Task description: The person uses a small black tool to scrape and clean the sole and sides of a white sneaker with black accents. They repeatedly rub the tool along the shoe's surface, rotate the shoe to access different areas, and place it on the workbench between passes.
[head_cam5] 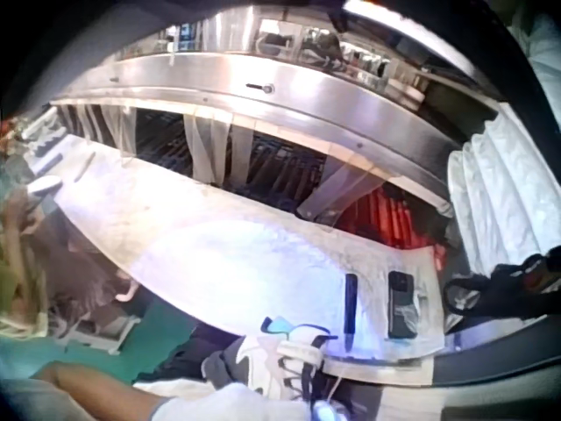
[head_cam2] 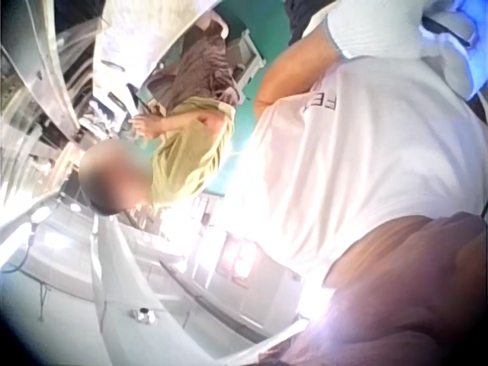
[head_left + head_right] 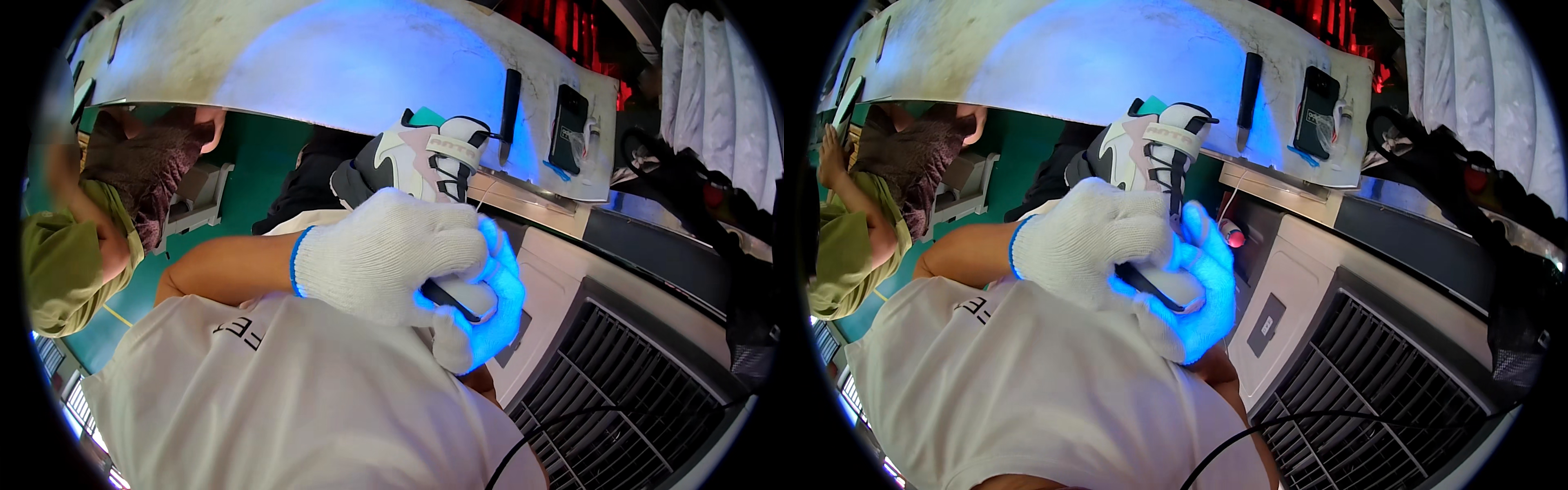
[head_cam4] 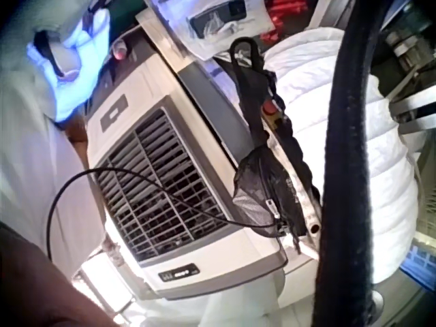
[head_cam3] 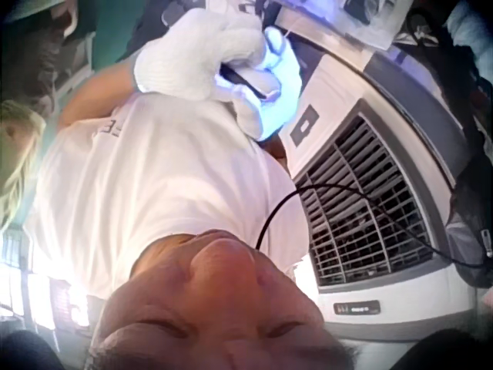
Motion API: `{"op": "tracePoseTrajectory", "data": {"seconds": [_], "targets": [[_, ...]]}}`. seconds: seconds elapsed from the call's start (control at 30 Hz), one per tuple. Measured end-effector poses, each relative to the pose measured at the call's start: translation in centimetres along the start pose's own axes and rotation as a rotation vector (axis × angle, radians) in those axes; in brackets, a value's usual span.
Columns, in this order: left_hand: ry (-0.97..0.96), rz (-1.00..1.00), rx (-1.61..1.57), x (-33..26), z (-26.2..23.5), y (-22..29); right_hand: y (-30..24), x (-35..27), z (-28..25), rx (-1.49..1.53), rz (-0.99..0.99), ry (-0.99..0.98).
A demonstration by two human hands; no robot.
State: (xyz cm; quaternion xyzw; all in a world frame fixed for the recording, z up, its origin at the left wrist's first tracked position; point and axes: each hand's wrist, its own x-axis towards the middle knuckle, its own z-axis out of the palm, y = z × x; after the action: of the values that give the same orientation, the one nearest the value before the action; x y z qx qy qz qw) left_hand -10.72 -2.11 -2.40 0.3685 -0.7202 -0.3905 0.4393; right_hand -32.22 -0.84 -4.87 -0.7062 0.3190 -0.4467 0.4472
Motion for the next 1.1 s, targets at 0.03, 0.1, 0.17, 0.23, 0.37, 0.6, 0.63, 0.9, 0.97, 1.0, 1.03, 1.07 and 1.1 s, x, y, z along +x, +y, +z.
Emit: {"op": "tracePoseTrajectory", "data": {"seconds": [0.03, 0.1, 0.17, 0.23, 0.37, 0.6, 0.63, 0.9, 0.97, 1.0, 1.03, 1.07, 1.1], "targets": [[0.032, 0.032, 0.009, -0.3, 0.6, -0.4, 0.1, -0.1, 0.0, -0.002, -0.001, 0.008], [0.045, 0.024, 0.001, -0.7, 0.9, -0.2, 0.1, -0.3, 0.3, -0.008, -0.008, 0.024], [0.005, -0.055, -0.031, -1.2, 0.5, 0.6, 0.2, -0.5, 0.5, -0.007, -0.008, 0.038], [0.070, 0.035, 0.018, -1.2, 0.6, 0.1, 0.5, -0.4, 0.7, -0.009, -0.023, 0.046], [0.155, 0.186, 0.011, -1.9, 1.1, -0.9, 0.4, -0.9, 0.8, -0.015, -0.035, 0.052], [0.141, 0.252, 0.036, -2.2, 0.2, -1.5, -0.5, -1.3, 1.5, -0.037, -0.025, 0.096], [0.151, 0.246, -0.004, -2.7, 0.2, -2.2, -0.3, -1.2, 1.3, -0.036, -0.031, 0.083], [0.200, 0.291, -0.061, -2.7, 1.1, -2.4, -0.6, -0.6, -0.1, -0.039, -0.068, -0.076], [0.202, 0.264, 0.014, -2.4, 0.8, -1.2, -1.0, -0.7, 0.4, 0.006, 0.073, -0.016], [0.164, 0.255, -0.001, -2.0, 0.4, -0.9, -1.6, -0.9, 0.8, 0.040, 0.164, 0.049], [0.195, 0.263, -0.010, -1.8, 0.5, -1.0, -2.0, -1.0, 1.2, 0.072, 0.255, 0.112], [0.225, 0.270, -0.020, -1.4, 0.7, -1.1, -1.1, -0.9, 1.4, 0.184, 0.123, 0.117], [0.263, 0.285, -0.024, -1.1, 0.7, -1.3, -0.9, -0.6, 1.1, 0.182, 0.089, 0.099]]}}
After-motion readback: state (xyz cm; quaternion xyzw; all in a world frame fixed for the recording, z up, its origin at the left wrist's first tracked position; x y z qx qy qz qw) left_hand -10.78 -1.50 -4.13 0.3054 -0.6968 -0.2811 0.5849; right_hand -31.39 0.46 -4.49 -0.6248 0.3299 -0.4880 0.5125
